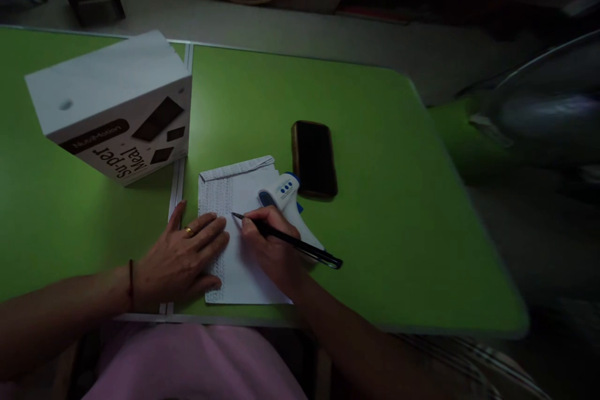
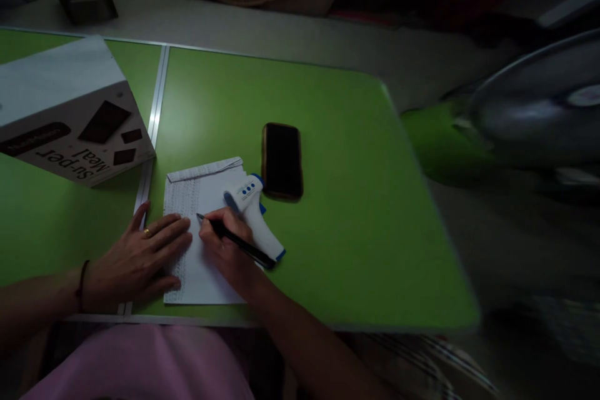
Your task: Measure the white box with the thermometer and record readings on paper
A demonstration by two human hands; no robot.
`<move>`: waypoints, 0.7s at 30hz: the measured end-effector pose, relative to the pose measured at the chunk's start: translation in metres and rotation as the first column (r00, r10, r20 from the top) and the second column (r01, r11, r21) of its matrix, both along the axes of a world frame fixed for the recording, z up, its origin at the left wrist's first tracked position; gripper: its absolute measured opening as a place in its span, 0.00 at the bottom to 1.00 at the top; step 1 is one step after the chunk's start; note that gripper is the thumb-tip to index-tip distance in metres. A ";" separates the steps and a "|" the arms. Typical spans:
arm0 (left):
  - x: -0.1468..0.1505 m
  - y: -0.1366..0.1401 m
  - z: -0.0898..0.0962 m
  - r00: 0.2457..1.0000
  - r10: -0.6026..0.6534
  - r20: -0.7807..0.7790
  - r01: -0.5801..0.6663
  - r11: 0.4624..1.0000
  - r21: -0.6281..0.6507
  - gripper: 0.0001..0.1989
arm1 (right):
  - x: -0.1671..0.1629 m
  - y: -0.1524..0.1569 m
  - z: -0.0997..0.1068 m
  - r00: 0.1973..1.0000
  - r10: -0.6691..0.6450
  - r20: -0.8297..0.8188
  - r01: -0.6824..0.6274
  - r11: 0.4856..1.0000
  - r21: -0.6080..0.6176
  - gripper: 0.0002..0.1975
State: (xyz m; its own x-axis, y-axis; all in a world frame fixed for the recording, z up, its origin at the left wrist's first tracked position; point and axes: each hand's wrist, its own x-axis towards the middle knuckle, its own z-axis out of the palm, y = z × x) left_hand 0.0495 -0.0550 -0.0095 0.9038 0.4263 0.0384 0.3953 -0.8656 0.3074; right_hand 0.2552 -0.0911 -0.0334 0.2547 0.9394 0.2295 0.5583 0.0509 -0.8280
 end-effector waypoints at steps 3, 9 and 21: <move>0.000 0.000 0.000 1.000 0.000 0.007 0.000 1.000 -0.003 0.28 | 0.000 0.000 0.001 1.000 0.003 -0.017 -0.003 1.000 0.023 0.03; 0.001 0.001 0.001 1.000 0.001 -0.004 -0.001 1.000 0.000 0.28 | 0.000 0.000 0.001 1.000 -0.017 -0.026 0.017 1.000 0.009 0.03; 0.001 0.001 0.001 1.000 0.000 -0.003 0.000 1.000 -0.018 0.28 | 0.000 -0.001 -0.001 0.999 -0.004 0.041 0.003 1.000 0.013 0.04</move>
State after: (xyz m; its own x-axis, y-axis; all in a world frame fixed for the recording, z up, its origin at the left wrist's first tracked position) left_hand 0.0502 -0.0545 -0.0086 0.9037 0.4273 0.0278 0.3966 -0.8596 0.3221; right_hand 0.2553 -0.0923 -0.0347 0.2480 0.9355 0.2518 0.5919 0.0595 -0.8038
